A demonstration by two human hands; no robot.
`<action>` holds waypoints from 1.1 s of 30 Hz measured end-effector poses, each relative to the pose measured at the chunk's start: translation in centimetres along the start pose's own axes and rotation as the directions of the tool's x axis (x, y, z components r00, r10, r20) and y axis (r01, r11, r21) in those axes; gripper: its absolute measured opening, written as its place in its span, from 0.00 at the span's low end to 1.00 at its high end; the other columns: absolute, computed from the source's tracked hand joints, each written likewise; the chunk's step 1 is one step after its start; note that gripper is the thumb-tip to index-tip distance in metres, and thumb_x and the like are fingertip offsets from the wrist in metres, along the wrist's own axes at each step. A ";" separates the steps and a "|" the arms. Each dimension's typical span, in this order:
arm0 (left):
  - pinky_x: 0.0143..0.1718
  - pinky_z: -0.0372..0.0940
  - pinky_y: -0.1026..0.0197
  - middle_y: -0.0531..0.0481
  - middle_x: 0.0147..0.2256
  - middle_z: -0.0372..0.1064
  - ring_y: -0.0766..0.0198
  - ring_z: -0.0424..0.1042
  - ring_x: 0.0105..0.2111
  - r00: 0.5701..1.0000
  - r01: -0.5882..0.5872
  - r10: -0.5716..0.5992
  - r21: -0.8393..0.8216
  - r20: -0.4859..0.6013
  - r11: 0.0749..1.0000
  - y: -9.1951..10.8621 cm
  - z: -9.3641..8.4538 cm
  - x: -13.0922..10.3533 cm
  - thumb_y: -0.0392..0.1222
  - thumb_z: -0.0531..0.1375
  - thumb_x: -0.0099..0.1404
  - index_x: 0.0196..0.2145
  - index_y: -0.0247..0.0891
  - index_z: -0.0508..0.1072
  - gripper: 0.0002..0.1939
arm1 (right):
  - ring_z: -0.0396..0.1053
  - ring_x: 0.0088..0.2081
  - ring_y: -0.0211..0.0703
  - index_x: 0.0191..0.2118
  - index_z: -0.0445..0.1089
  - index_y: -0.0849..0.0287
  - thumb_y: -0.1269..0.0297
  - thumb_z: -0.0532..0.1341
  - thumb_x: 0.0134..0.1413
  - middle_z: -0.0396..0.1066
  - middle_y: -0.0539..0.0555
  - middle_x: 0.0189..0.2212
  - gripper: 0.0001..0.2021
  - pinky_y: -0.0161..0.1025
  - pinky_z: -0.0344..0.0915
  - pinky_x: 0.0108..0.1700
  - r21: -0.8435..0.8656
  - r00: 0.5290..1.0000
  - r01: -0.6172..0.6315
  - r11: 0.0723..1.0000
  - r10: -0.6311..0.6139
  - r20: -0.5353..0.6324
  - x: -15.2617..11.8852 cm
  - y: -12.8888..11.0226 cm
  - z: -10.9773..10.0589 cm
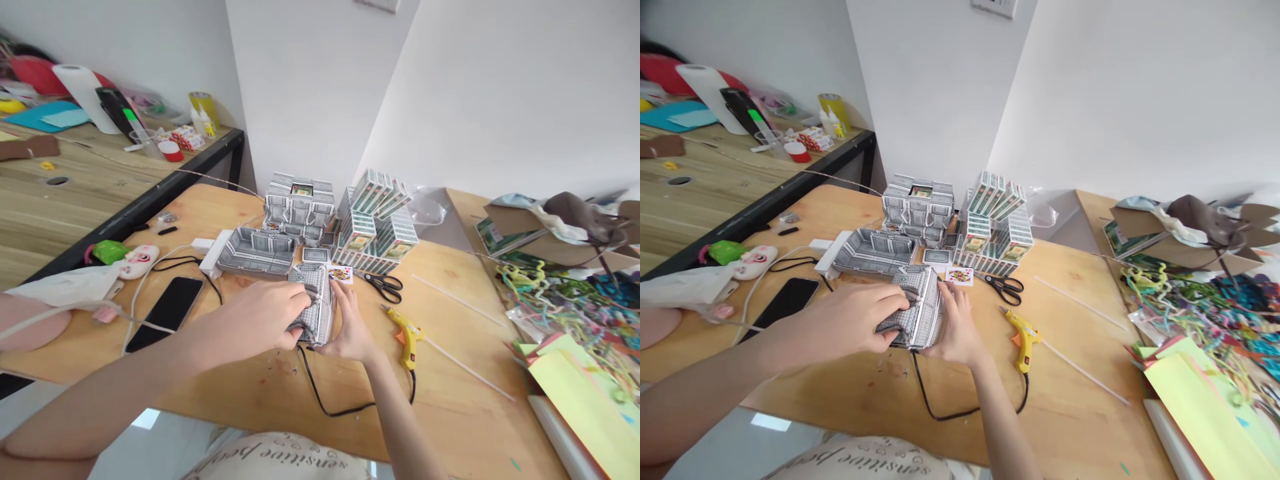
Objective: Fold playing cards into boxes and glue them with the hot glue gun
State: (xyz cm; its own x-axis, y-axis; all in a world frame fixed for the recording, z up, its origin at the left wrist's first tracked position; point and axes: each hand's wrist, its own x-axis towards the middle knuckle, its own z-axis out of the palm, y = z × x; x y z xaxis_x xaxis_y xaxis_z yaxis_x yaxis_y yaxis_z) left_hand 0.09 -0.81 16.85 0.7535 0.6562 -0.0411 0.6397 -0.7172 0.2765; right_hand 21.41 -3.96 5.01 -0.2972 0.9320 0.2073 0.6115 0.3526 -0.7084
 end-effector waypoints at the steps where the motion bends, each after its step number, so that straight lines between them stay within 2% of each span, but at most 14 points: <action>1: 0.33 0.60 0.59 0.50 0.35 0.70 0.58 0.70 0.34 1.000 -0.009 0.009 0.003 -0.012 1.000 -0.1 0.2 0.0 0.38 0.57 0.56 0.36 0.37 0.71 0.08 | 0.46 0.61 0.60 0.65 0.38 0.55 0.60 0.70 0.26 0.45 0.61 0.60 0.58 0.56 0.48 0.61 -0.004 1.000 0.001 1.000 -0.001 -0.002 0.0 0.1 0.1; 6: 0.35 0.61 0.62 0.51 0.37 0.71 0.62 0.70 0.35 0.996 -0.064 0.055 -0.131 -0.072 0.989 -1.3 0.3 0.1 0.38 0.58 0.58 0.37 0.39 0.72 0.08 | 0.45 0.61 0.60 0.65 0.35 0.56 0.58 0.70 0.26 0.46 0.61 0.60 0.59 0.57 0.48 0.61 -0.046 1.000 -0.012 0.999 0.012 -0.012 -0.2 0.4 0.0; 10: 0.37 0.62 0.64 0.51 0.38 0.71 0.65 0.71 0.35 0.996 -0.075 0.059 -0.291 -0.064 0.954 -3.3 1.3 -0.4 0.40 0.55 0.63 0.38 0.39 0.73 0.08 | 0.48 0.59 0.61 0.65 0.37 0.56 0.55 0.70 0.26 0.49 0.61 0.59 0.59 0.57 0.50 0.59 -0.146 1.000 -0.013 0.989 0.011 -0.012 -0.4 0.1 -1.2; 12: 0.39 0.63 0.64 0.50 0.41 0.71 0.64 0.71 0.38 0.997 -0.031 0.004 -0.343 -0.080 0.939 -4.5 2.9 -0.9 0.40 0.56 0.63 0.40 0.39 0.72 0.09 | 0.49 0.57 0.62 0.65 0.40 0.56 0.52 0.69 0.28 0.51 0.62 0.58 0.56 0.59 0.50 0.57 -0.230 1.000 -0.023 0.973 0.022 -0.005 -0.5 -0.3 -2.0; 15: 0.42 0.63 0.62 0.49 0.40 0.72 0.62 0.71 0.39 0.995 0.001 -0.045 -0.423 -0.094 0.906 -5.7 6.5 -1.4 0.38 0.57 0.61 0.39 0.39 0.72 0.09 | 0.52 0.55 0.64 0.64 0.45 0.56 0.50 0.68 0.29 0.53 0.63 0.57 0.53 0.61 0.50 0.55 -0.346 0.999 -0.026 0.938 0.037 0.025 -0.7 -0.6 -2.3; 17: 0.43 0.64 0.61 0.48 0.41 0.72 0.61 0.71 0.41 0.995 0.057 -0.090 -0.467 -0.049 0.882 -6.1 9.1 -1.6 0.38 0.57 0.60 0.40 0.39 0.72 0.09 | 0.52 0.54 0.64 0.63 0.47 0.56 0.49 0.68 0.28 0.54 0.64 0.56 0.53 0.62 0.49 0.56 -0.400 0.998 -0.015 0.916 0.038 0.051 -0.9 -0.5 -1.9; 20: 0.46 0.63 0.59 0.47 0.43 0.71 0.59 0.70 0.43 0.988 0.097 -0.145 -0.498 -0.058 0.862 -6.2 12.0 -1.7 0.37 0.59 0.57 0.41 0.39 0.72 0.13 | 0.52 0.55 0.64 0.63 0.51 0.56 0.48 0.68 0.28 0.55 0.64 0.56 0.52 0.64 0.46 0.57 -0.448 0.996 -0.005 0.894 0.043 0.074 -1.1 0.0 -0.8; 24: 0.46 0.64 0.59 0.47 0.43 0.71 0.59 0.70 0.43 0.985 0.132 -0.173 -0.567 -0.020 0.813 -6.0 13.1 -1.7 0.36 0.57 0.56 0.40 0.38 0.72 0.12 | 0.48 0.60 0.67 0.63 0.51 0.57 0.42 0.66 0.32 0.53 0.65 0.60 0.51 0.67 0.39 0.59 -0.413 0.997 0.005 0.911 0.028 0.075 -1.9 0.8 -0.4; 26: 0.46 0.64 0.58 0.46 0.43 0.70 0.59 0.70 0.43 0.983 0.151 -0.184 -0.580 0.002 0.801 -5.9 12.9 -1.8 0.37 0.56 0.57 0.40 0.38 0.72 0.12 | 0.46 0.62 0.64 0.64 0.47 0.57 0.41 0.63 0.39 0.51 0.64 0.62 0.49 0.66 0.40 0.61 -0.306 0.998 -0.047 0.951 0.055 0.017 -2.7 1.4 -0.8; 27: 0.47 0.63 0.58 0.46 0.44 0.70 0.58 0.70 0.43 0.982 0.159 -0.188 -0.581 0.011 0.798 -5.9 12.7 -1.8 0.38 0.56 0.58 0.40 0.38 0.71 0.12 | 0.46 0.63 0.61 0.65 0.45 0.57 0.42 0.61 0.44 0.50 0.63 0.63 0.46 0.64 0.42 0.61 -0.227 0.993 -0.112 0.967 0.104 -0.049 -3.2 1.7 -0.9; 28: 0.47 0.63 0.57 0.45 0.44 0.70 0.58 0.70 0.44 0.981 0.165 -0.192 -0.581 0.016 0.797 -5.9 12.7 -1.8 0.39 0.56 0.58 0.41 0.38 0.71 0.12 | 0.46 0.63 0.58 0.65 0.45 0.57 0.44 0.58 0.49 0.50 0.62 0.63 0.41 0.61 0.44 0.62 -0.131 0.974 -0.199 0.971 0.181 -0.134 -3.9 2.1 -1.0; 30: 0.49 0.62 0.56 0.45 0.45 0.70 0.57 0.69 0.45 0.979 0.171 -0.202 -0.590 0.013 0.789 -5.9 12.7 -1.8 0.39 0.56 0.58 0.40 0.38 0.72 0.12 | 0.51 0.62 0.53 0.64 0.49 0.58 0.48 0.51 0.57 0.55 0.61 0.61 0.32 0.57 0.50 0.61 0.097 0.870 -0.381 0.920 0.392 -0.299 -5.2 2.8 -0.8; 32: 0.49 0.62 0.56 0.45 0.44 0.70 0.58 0.69 0.45 0.977 0.166 -0.212 -0.609 -0.003 0.776 -5.9 12.8 -1.8 0.38 0.57 0.57 0.39 0.37 0.72 0.11 | 0.57 0.60 0.53 0.60 0.58 0.58 0.48 0.48 0.59 0.62 0.60 0.57 0.28 0.55 0.54 0.59 0.308 0.749 -0.478 0.823 0.565 -0.347 -6.3 3.6 -0.3; 33: 0.49 0.62 0.57 0.45 0.44 0.70 0.58 0.69 0.45 0.976 0.164 -0.216 -0.618 -0.009 0.769 -5.9 12.9 -1.7 0.38 0.57 0.57 0.38 0.37 0.72 0.10 | 0.60 0.58 0.53 0.57 0.62 0.58 0.47 0.49 0.58 0.65 0.60 0.55 0.27 0.55 0.57 0.58 0.389 0.707 -0.497 0.775 0.622 -0.337 -6.7 3.9 0.0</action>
State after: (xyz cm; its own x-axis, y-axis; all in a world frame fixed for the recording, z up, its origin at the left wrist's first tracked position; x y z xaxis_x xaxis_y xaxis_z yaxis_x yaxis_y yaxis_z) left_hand -3.03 -0.74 2.89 0.5965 0.7974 -0.0913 0.5213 -0.2985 0.7995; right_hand 25.79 -8.79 0.83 0.4175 0.9062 -0.0668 0.3363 -0.2224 -0.9151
